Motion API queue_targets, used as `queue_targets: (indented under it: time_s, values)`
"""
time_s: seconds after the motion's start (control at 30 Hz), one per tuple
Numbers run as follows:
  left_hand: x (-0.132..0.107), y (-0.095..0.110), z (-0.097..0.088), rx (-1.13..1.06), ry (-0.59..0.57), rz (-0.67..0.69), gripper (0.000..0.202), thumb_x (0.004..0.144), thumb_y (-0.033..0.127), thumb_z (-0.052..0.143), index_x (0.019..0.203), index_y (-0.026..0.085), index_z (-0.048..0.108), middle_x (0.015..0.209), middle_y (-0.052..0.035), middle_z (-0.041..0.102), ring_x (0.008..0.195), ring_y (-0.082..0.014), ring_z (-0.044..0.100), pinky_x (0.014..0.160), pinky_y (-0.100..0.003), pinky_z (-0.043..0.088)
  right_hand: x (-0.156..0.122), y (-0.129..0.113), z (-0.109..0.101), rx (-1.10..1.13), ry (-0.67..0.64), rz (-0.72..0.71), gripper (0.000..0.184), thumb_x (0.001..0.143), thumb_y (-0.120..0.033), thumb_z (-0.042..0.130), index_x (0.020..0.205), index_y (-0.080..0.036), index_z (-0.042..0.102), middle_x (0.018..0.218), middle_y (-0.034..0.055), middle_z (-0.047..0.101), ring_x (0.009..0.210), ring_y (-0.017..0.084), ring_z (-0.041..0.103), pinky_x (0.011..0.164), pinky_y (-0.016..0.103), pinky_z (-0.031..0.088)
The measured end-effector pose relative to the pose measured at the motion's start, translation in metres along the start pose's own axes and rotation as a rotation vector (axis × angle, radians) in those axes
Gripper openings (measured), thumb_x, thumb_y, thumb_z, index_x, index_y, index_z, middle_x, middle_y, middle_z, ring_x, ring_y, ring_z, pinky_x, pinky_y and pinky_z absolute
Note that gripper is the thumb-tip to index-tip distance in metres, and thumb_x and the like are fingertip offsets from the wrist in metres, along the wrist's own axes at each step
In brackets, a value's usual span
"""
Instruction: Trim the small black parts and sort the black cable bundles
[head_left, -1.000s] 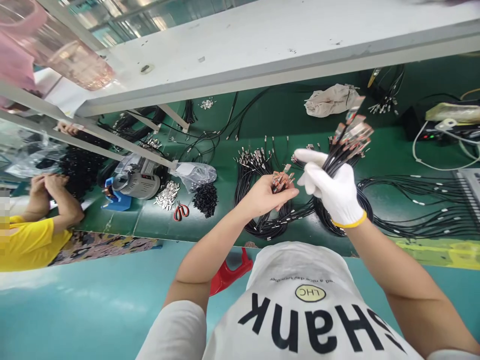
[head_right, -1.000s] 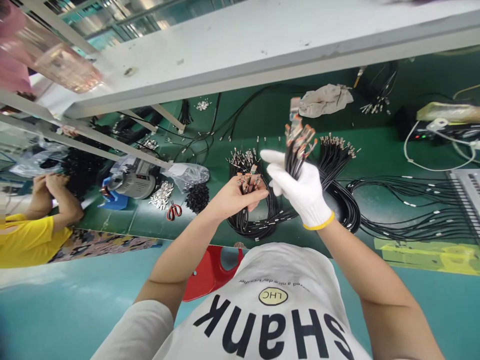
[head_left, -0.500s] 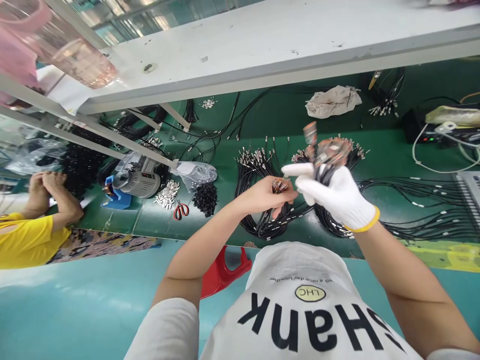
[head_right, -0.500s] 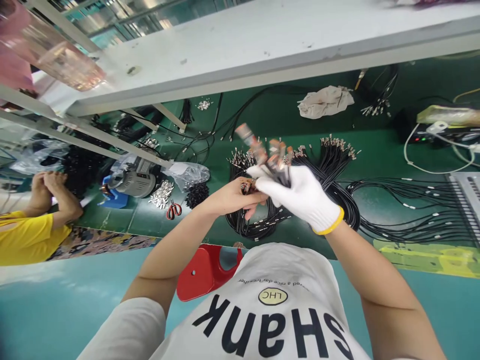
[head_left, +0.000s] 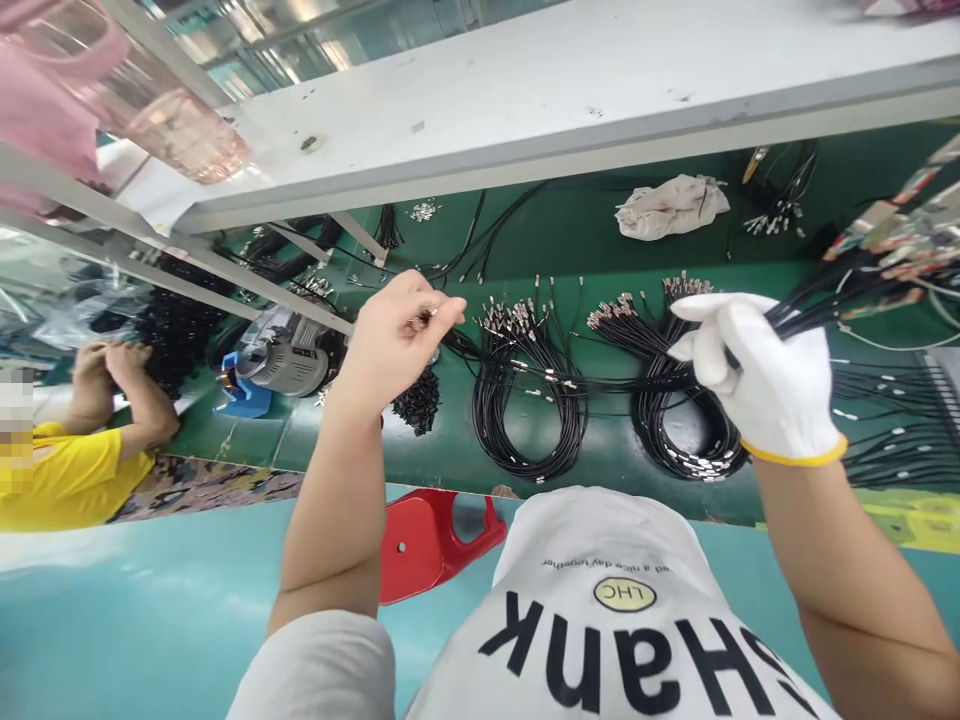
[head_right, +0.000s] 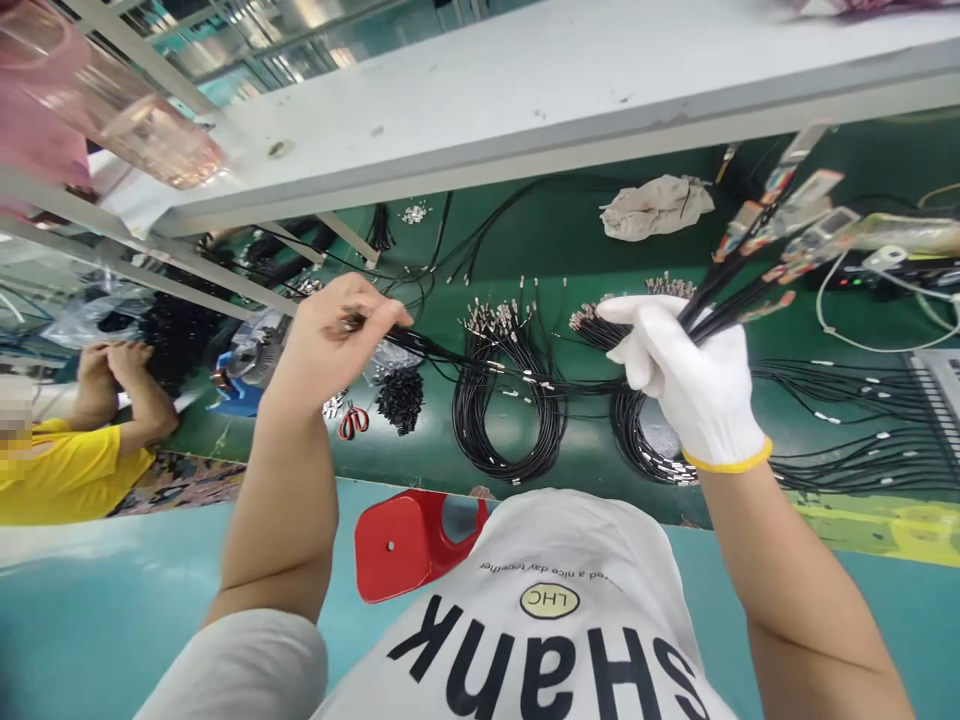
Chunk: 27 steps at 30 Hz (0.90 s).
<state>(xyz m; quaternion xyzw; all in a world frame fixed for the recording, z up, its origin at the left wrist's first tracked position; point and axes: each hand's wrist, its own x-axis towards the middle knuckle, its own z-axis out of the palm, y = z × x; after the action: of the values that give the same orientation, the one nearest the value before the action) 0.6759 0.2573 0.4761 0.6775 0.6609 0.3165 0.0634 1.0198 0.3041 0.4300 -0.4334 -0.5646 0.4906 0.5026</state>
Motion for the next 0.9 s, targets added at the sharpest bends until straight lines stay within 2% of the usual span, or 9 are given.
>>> queue_targets:
  time_s: [0.1,0.17,0.3,0.37,0.5,0.63,0.9]
  values:
    - [-0.005,-0.006,0.007,-0.252,-0.024,-0.167,0.042,0.093,0.057,0.06,0.084,0.018,0.073,0.08,-0.0041,0.07,0.061,-0.0109,0.061,0.059,-0.024,0.052,-0.002,0.003,0.007,-0.04,-0.051,0.045,0.03,0.092,-0.049,0.066,0.096,-0.023,0.081,0.051,-0.0006,0.051,0.051,0.014,0.05,0.066,0.038,0.055]
    - [-0.006,-0.003,0.006,-0.418,-0.08,-0.246,0.045,0.092,0.06,0.061,0.083,0.018,0.074,0.082,-0.0054,0.072,0.062,-0.0127,0.065,0.058,-0.026,0.056,-0.004,0.003,0.015,-0.047,-0.092,0.084,0.029,0.092,-0.047,0.065,0.097,-0.023,0.081,0.052,-0.0007,0.052,0.05,0.013,0.048,0.067,0.038,0.055]
    - [-0.006,0.011,0.003,-0.732,-0.228,-0.249,0.054,0.087,0.071,0.059,0.075,0.02,0.072,0.082,-0.0091,0.073,0.076,-0.0216,0.072,0.063,-0.035,0.063,-0.008,0.002,0.03,-0.039,-0.199,0.201,0.032,0.091,-0.046,0.065,0.101,-0.021,0.081,0.052,-0.0006,0.052,0.049,0.012,0.043,0.06,0.034,0.052]
    - [-0.008,0.022,0.005,-0.73,-0.224,-0.232,0.056,0.087,0.073,0.057,0.073,0.02,0.071,0.083,-0.0095,0.073,0.076,-0.0213,0.071,0.061,-0.035,0.063,-0.01,0.002,0.038,-0.046,-0.265,0.261,0.032,0.088,-0.045,0.068,0.104,-0.019,0.08,0.054,-0.0009,0.053,0.05,0.012,0.043,0.056,0.031,0.048]
    - [-0.015,0.046,0.016,-0.52,-0.13,-0.179,0.043,0.09,0.059,0.065,0.082,0.018,0.076,0.095,-0.0076,0.072,0.072,-0.0147,0.068,0.059,-0.025,0.059,-0.016,0.002,0.054,-0.143,-0.388,0.351,0.032,0.081,-0.041,0.074,0.103,-0.019,0.08,0.058,-0.0012,0.056,0.055,0.012,0.047,0.051,0.027,0.038]
    - [-0.014,0.059,0.023,-0.499,-0.174,-0.108,0.043,0.095,0.054,0.06,0.077,0.017,0.074,0.085,-0.0048,0.071,0.059,-0.0099,0.063,0.051,-0.02,0.053,-0.02,0.004,0.069,-0.155,-0.487,0.362,0.034,0.08,-0.046,0.073,0.1,-0.018,0.079,0.069,0.0005,0.064,0.06,0.013,0.052,0.055,0.027,0.04]
    - [-0.007,0.068,0.04,-0.55,-0.037,-0.069,0.045,0.095,0.058,0.059,0.076,0.018,0.069,0.077,-0.0021,0.069,0.051,-0.008,0.06,0.041,-0.019,0.047,-0.024,0.006,0.08,-0.234,-0.51,0.308,0.039,0.078,-0.056,0.07,0.082,-0.017,0.073,0.069,-0.0002,0.063,0.062,0.014,0.053,0.058,0.026,0.041]
